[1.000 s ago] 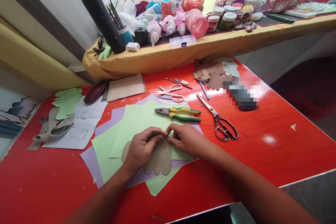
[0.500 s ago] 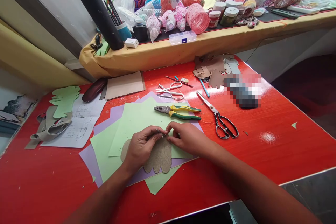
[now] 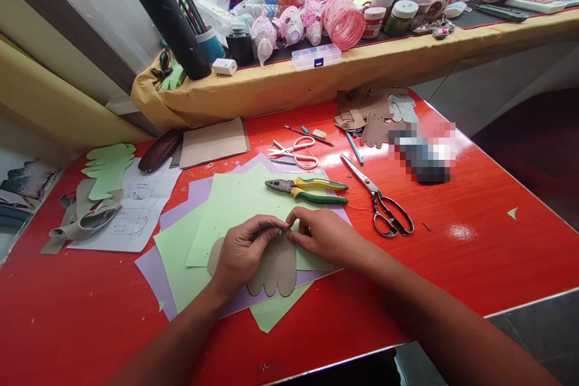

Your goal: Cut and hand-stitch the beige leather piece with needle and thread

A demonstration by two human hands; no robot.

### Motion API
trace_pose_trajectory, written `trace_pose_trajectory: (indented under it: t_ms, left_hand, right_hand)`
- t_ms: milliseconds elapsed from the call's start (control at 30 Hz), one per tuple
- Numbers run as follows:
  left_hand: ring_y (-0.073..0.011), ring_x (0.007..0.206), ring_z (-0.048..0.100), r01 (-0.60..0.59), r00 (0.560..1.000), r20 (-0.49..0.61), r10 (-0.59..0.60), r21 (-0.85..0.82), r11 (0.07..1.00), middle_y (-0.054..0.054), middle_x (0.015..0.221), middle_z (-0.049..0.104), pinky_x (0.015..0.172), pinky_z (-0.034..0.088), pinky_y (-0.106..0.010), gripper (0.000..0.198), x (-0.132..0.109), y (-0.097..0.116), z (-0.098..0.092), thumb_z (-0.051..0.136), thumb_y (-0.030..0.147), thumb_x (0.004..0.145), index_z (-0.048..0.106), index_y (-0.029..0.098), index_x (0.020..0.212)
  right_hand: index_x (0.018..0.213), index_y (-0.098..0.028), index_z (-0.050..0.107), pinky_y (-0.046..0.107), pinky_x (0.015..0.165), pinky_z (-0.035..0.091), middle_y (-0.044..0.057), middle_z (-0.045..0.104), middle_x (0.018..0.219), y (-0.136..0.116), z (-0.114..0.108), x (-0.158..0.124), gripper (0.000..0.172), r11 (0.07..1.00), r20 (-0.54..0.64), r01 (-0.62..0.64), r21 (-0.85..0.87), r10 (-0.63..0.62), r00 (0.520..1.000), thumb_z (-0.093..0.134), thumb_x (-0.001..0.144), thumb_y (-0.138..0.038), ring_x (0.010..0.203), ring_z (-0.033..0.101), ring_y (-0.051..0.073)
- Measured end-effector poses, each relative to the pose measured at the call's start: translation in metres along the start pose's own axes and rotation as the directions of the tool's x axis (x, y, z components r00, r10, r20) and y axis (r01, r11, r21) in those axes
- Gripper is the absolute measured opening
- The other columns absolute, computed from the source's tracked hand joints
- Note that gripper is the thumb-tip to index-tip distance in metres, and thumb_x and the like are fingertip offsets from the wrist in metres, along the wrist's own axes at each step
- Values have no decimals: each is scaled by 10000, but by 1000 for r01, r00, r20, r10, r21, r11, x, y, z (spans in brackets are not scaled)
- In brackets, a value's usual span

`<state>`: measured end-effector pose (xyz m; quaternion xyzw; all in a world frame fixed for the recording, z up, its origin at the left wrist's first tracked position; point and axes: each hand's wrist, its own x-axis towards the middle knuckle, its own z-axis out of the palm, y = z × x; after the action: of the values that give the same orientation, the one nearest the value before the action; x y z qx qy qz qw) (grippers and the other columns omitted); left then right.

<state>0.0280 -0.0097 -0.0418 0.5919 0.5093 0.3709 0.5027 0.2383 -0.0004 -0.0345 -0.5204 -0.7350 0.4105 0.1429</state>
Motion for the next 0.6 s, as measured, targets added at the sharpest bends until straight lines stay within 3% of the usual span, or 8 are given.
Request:
trace_pose_trajectory:
  t_ms: [433,600]
  left_hand:
    - [-256,970,734,-24,1000,18,23,38,999,-45,990,815,884,576,-342,143,-1,-2,0,683,260,926,826,257,935]
    - [-233,945,732,-76,997,28,73,133,988,-31,990,812,865,570,-318,174,-2,-5,0,654,243,949,825,263,967]
  right_hand:
    - [1115,-251,708,242,610,308,-17,731,788,1,0,0,153,1000,-4,14,5,-14,1000,675,966,-265,691,623,154]
    - [1096,-243,706,236,603,307,-28,720,769,2,1,0,139,1000,-10,22,10,-22,1000,677,961,-243,674,607,142]
